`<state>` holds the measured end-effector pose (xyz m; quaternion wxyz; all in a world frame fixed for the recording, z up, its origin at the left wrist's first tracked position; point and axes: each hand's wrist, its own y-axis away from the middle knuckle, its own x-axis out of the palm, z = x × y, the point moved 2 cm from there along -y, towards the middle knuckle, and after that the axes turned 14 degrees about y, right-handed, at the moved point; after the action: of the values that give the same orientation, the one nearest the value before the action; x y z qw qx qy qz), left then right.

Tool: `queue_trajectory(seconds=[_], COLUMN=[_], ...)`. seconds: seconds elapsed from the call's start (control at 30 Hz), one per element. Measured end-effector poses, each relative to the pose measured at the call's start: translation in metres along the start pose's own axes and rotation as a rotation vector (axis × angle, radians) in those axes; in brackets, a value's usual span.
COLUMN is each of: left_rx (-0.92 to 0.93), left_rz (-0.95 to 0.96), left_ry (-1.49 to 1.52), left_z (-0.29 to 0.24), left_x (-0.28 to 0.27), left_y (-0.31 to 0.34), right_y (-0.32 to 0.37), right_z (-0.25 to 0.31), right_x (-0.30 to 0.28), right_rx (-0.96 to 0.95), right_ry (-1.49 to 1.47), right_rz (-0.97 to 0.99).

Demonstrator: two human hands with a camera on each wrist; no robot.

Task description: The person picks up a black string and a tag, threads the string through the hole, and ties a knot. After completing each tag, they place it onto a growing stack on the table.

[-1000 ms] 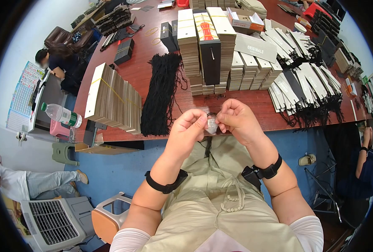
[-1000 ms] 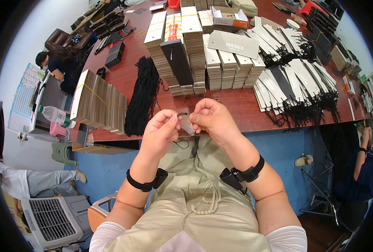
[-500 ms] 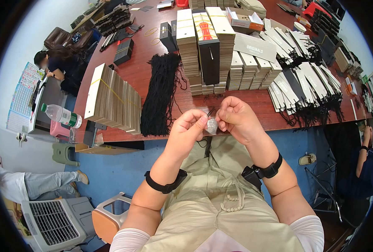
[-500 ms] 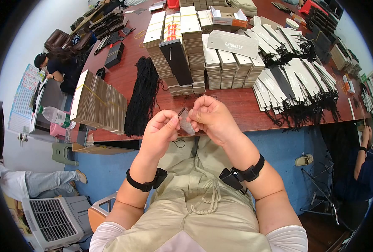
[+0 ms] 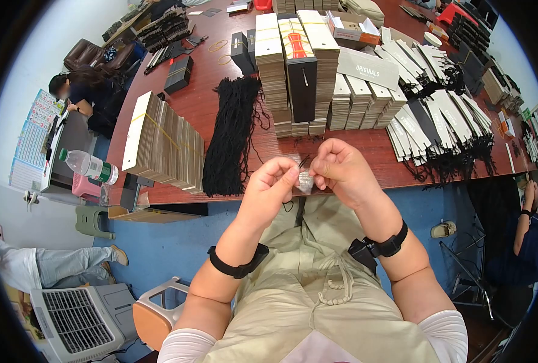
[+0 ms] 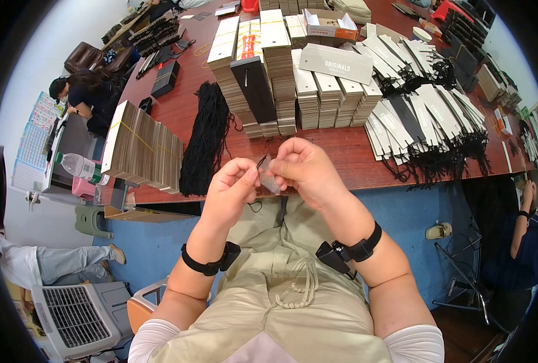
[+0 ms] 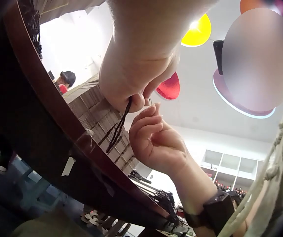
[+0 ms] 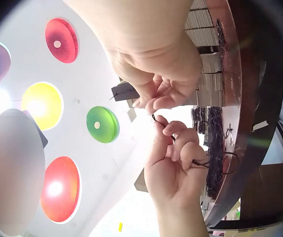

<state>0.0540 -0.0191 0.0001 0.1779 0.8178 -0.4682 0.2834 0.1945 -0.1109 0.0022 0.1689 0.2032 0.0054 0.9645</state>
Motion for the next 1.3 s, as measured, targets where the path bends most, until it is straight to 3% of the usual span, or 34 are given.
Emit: queue_trajectory(seconds=[1.3], left_rx=[0.018], left_rz=[-0.039], left_ry=[-0.116], left_z=[0.0012], left_x=[0.0006], left_y=[-0.0001], right_y=[-0.0033], right_z=[0.0018], right_x=[-0.0024], right_rx=[0.023], right_ry=[0.04], right_rz=[-0.003])
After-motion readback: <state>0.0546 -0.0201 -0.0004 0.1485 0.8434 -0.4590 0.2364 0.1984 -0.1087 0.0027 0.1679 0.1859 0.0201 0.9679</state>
